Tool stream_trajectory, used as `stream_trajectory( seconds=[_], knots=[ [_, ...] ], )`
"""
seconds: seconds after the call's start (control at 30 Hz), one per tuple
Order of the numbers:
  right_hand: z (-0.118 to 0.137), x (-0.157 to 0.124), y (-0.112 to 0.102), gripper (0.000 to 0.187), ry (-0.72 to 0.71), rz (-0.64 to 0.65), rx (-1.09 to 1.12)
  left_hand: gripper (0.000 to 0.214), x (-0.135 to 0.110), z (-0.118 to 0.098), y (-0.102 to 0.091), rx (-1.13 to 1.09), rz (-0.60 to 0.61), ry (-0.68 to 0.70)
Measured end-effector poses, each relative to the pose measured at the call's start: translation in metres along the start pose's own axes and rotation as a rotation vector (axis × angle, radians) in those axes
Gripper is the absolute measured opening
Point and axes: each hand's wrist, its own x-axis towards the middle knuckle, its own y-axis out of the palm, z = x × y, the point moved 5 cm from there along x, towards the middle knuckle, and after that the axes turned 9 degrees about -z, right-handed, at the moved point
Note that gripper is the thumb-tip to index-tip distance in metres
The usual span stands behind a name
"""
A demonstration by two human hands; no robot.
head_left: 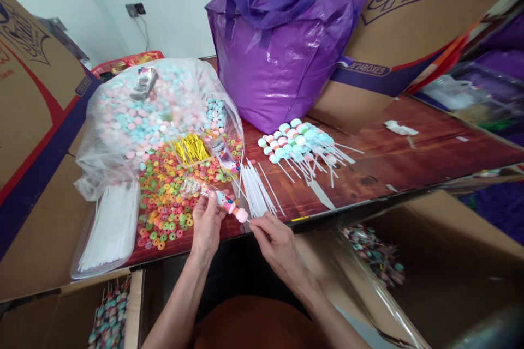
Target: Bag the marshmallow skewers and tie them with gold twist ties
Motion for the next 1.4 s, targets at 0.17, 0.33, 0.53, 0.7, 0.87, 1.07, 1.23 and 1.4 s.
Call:
stream_trajectory(
  seconds=[0.17,0.33,0.53,0.7,0.87,1.07,1.23,1.4],
  knots=[
    [-0.002,-0.003,-0.002,0.023,0.22,0.122,0.123,0.036,0.002,-0.002,0.0,-0.038,-0.022,0.01],
    [-0.003,-0.002,0.007,0.025,0.455,0.093,0.276,0.039,-0.006,0.008,0.007,0.049,0.047,-0.071],
    [-0.001,0.0,0.024,0.027,0.512,0.059,0.38,0.043,-0.012,0.012,0.009,0.073,0.098,-0.172],
    [-0.005,0.002,0.027,0.028,0.498,-0.019,0.323,0.042,-0.013,0.012,0.008,0.097,0.128,-0.212],
    [-0.002,0.008,0.038,0.033,0.487,-0.136,0.299,0.036,-0.025,0.015,0.012,0.129,0.135,-0.14],
    [0.004,0.002,0.024,0.032,0.387,0.048,0.2,0.036,-0.019,0.001,0.007,0.088,0.128,-0.104],
    [0.004,0.003,0.027,0.026,0.442,0.043,0.328,0.036,-0.025,0.01,0.007,0.07,0.121,-0.161],
    [0.011,0.008,0.042,0.026,0.431,0.048,0.349,0.029,-0.031,0.003,0.008,0.048,0.1,-0.092]
  ],
)
